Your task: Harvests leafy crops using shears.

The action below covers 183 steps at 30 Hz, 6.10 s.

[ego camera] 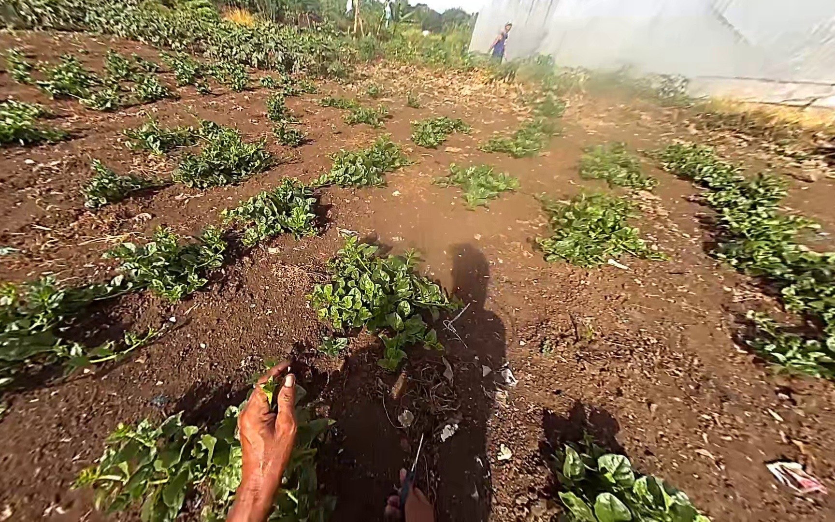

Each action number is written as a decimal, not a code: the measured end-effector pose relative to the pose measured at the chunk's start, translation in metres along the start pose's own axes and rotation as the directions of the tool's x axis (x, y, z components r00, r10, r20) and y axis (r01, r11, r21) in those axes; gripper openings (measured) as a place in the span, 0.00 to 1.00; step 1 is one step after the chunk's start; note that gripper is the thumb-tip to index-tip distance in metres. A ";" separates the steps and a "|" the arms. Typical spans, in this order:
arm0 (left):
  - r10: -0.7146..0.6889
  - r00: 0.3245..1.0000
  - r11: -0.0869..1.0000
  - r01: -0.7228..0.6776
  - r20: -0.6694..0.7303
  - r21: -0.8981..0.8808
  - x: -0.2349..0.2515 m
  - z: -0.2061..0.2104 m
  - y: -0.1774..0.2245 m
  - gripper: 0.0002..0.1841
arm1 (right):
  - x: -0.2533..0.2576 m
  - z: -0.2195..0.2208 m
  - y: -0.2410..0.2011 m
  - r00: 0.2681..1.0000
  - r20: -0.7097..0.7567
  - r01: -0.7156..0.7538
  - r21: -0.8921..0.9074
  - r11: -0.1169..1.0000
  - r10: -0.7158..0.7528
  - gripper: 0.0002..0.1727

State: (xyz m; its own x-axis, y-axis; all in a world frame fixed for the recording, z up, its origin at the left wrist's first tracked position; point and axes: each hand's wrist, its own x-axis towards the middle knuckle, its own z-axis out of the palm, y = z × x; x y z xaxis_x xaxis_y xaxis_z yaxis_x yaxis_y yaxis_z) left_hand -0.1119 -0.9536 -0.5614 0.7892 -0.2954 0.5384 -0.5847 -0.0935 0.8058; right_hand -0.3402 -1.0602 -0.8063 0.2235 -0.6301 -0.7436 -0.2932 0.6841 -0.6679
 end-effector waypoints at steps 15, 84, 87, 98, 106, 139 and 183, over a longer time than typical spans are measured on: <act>-0.069 0.824 0.869 0.326 -0.562 0.372 -0.076 -0.324 -0.035 0.17 | 0.002 0.041 0.020 0.990 0.139 0.051 -0.354 0.934 -0.002 0.27; -0.727 0.665 0.678 0.735 -0.169 -0.028 0.027 -0.194 -0.257 0.13 | -0.027 0.196 0.013 0.516 0.714 -0.125 -0.484 0.866 0.474 0.34; -0.718 0.678 0.688 0.725 -0.154 -0.015 0.033 -0.191 -0.258 0.13 | -0.043 0.190 0.020 0.410 0.747 -0.093 -0.537 0.838 0.524 0.33; -0.626 0.778 0.778 0.628 -0.051 0.029 0.032 -0.197 -0.242 0.10 | -0.033 0.255 0.034 0.466 0.744 -0.261 -0.401 0.878 0.479 0.34; -0.547 0.834 0.830 0.552 -0.074 0.080 -0.010 -0.206 -0.221 0.12 | -0.023 0.253 0.041 0.482 0.709 -0.277 -0.435 0.857 0.515 0.26; -0.801 0.433 0.563 0.779 -0.414 -0.275 -0.165 -0.356 -0.139 0.22 | -0.017 0.301 -0.020 0.656 0.649 0.121 -0.594 0.795 0.386 0.26; -0.418 0.748 0.876 0.183 0.515 0.446 -0.018 -0.195 -0.151 0.11 | -0.039 0.138 -0.002 0.485 0.776 0.246 -0.563 0.789 0.403 0.44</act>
State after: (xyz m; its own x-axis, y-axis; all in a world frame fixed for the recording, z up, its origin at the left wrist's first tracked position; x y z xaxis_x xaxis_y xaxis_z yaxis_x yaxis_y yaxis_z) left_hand -0.0014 -0.7489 -0.6454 0.7384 -0.6716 -0.0607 -0.4520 -0.5597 0.6946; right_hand -0.2198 -0.9856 -0.7805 0.7115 0.2555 -0.6545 -0.7000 0.1778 -0.6916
